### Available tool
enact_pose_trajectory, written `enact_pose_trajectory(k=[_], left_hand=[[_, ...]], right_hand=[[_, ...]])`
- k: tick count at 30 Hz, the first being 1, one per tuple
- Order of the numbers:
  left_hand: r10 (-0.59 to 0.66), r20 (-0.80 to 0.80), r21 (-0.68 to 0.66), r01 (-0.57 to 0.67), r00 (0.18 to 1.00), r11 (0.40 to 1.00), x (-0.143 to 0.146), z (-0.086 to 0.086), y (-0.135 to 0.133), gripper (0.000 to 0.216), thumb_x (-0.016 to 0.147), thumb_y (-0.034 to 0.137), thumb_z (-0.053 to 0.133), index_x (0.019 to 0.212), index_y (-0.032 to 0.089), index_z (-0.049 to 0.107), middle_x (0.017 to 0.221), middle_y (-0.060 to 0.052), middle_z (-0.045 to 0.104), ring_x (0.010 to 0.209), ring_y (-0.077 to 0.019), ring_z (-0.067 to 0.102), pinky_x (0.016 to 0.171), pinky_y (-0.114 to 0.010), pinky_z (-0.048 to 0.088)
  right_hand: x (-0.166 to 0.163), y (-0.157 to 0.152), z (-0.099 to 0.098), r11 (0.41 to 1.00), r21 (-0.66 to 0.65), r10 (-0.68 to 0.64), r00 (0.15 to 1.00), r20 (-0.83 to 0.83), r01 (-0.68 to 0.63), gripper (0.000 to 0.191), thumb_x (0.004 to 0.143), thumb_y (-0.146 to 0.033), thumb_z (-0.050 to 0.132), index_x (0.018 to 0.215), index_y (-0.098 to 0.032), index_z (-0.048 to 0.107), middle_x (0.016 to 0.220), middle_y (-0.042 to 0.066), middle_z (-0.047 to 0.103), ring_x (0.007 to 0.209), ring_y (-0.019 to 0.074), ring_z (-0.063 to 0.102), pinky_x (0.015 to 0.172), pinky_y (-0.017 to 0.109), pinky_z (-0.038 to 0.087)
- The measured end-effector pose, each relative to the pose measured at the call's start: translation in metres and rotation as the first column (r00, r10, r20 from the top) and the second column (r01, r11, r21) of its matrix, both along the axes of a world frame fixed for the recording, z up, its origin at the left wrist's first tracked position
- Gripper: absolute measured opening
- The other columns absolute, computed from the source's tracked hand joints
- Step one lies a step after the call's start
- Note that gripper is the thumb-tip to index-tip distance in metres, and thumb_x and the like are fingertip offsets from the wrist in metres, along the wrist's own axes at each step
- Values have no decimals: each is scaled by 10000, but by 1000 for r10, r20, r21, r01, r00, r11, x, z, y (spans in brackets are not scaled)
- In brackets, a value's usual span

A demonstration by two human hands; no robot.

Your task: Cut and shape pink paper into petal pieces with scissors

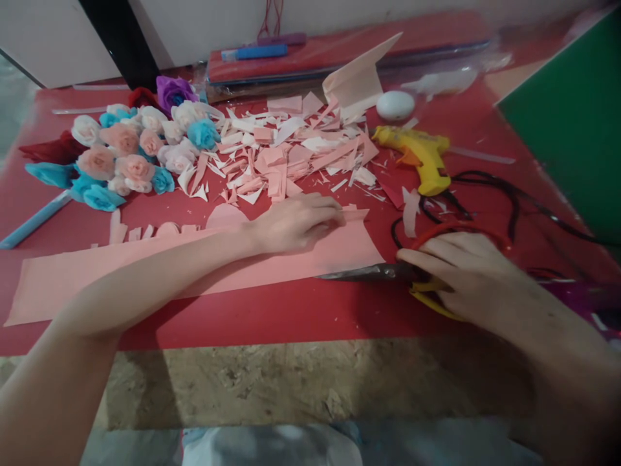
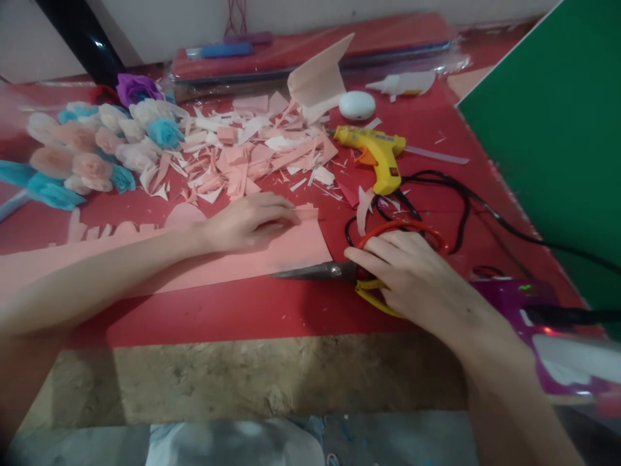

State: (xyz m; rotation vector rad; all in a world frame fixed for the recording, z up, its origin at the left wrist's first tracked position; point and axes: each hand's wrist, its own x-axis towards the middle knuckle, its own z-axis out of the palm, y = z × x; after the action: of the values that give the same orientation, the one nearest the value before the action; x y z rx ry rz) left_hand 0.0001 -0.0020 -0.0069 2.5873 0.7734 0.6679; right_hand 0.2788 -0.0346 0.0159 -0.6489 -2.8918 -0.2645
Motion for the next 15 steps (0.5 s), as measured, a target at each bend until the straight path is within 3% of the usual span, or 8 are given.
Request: enact_pose_trajectory(k=[5, 15], left_hand=[[-6, 25, 25, 5, 1000, 1000, 0, -1, 0, 272, 908, 185, 376, 975, 121, 631, 995, -121, 673, 915, -197, 614, 796, -314, 490], [-10, 73, 71, 5, 997, 997, 1, -4, 0, 282, 911, 176, 365, 961, 106, 633, 971, -131, 677, 878, -188, 618, 776, -309, 493]], right_hand=[[-1, 0, 0, 999, 8, -34, 999, 42, 34, 473, 549, -26, 418, 999, -122, 526, 757, 79, 519, 753, 227, 423, 614, 329, 316], [-18, 0, 5, 1000, 21, -12, 999, 45, 11, 386, 605, -26, 405, 955, -117, 538, 758, 77, 538, 759, 220, 413, 636, 314, 306]])
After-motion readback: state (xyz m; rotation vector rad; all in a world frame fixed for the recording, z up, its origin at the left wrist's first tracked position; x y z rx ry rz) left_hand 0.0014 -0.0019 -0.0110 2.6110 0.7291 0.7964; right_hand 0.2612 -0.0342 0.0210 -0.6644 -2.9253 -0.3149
